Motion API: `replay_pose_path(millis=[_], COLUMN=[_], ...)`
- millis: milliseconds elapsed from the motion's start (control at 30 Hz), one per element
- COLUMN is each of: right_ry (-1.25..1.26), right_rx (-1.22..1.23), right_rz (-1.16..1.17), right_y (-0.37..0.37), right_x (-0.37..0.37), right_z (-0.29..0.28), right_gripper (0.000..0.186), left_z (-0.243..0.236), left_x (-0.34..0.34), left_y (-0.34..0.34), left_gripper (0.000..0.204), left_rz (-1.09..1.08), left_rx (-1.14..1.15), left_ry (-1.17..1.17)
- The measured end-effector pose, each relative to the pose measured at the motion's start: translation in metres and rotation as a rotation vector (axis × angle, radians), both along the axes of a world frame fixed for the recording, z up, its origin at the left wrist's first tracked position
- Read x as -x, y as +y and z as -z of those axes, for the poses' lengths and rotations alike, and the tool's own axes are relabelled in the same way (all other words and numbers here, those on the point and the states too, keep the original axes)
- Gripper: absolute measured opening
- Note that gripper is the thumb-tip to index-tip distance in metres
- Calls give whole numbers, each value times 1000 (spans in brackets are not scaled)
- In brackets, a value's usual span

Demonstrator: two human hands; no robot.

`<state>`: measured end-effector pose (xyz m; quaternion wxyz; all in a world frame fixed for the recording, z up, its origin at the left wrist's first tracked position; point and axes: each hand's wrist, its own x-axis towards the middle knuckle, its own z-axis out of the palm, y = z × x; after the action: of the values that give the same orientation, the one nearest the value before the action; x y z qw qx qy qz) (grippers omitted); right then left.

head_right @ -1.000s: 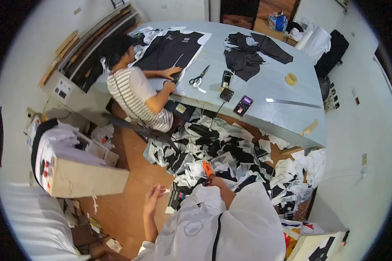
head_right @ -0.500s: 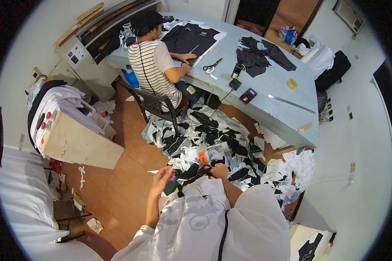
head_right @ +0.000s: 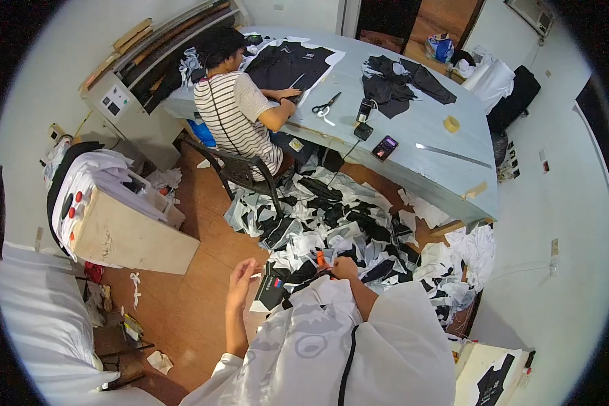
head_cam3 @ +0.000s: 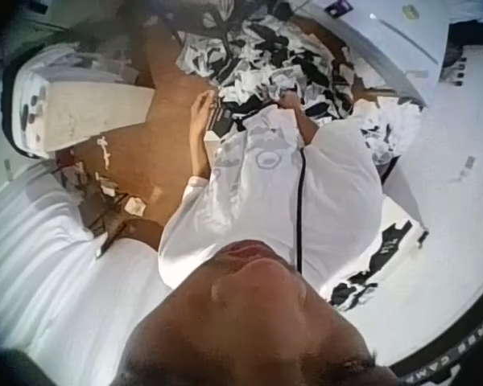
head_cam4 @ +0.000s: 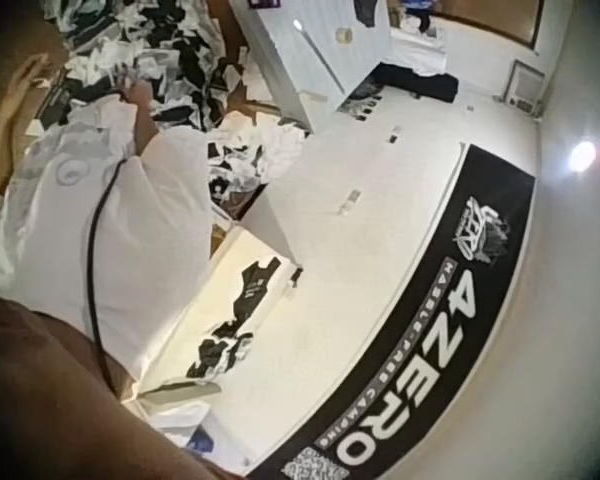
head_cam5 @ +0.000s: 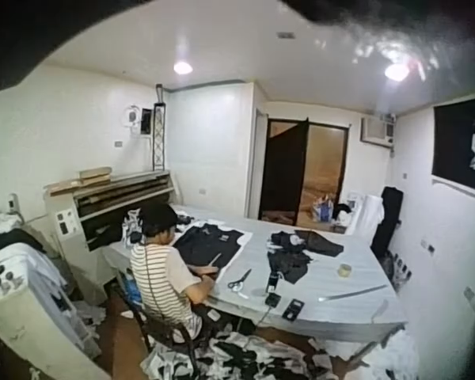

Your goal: Cutting and preparing white fabric strips for garment production.

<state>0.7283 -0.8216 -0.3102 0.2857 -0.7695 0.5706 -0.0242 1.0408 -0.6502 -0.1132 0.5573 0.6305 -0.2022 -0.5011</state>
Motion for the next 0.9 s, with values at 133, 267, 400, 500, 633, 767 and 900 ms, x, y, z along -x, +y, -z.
replay_pose_path(millis=[133,267,400,500,633,767,900], right_ry=[-21,-41,-84,-219,-283,-359,-379], right_rx=[-39,-116,-76,122,52,171,245], right_rz=[87,16,8,89,165,206,211], right_y=[-7,-34,-71,-123,-219,-356,-468], right_x=[7,15,11,14,-29,-81,-131], right_z=[1,10,22,55,47,35,17], right_gripper=[12,13,16,17,22,53,52], left_z=[0,11,22,21,22,21,11], left_x=[6,13,25,39,49,58,61], left_y=[-29,-50,-78,-121,-157,-201,-223], left_gripper=[38,38,37,36,36,38,41], left_rz=[36,89,85,132,184,183,150], left_rx=[57,11,5,19,-41,-122,-270], left_ry=[2,-58,-11,0,-137,-120,-173])
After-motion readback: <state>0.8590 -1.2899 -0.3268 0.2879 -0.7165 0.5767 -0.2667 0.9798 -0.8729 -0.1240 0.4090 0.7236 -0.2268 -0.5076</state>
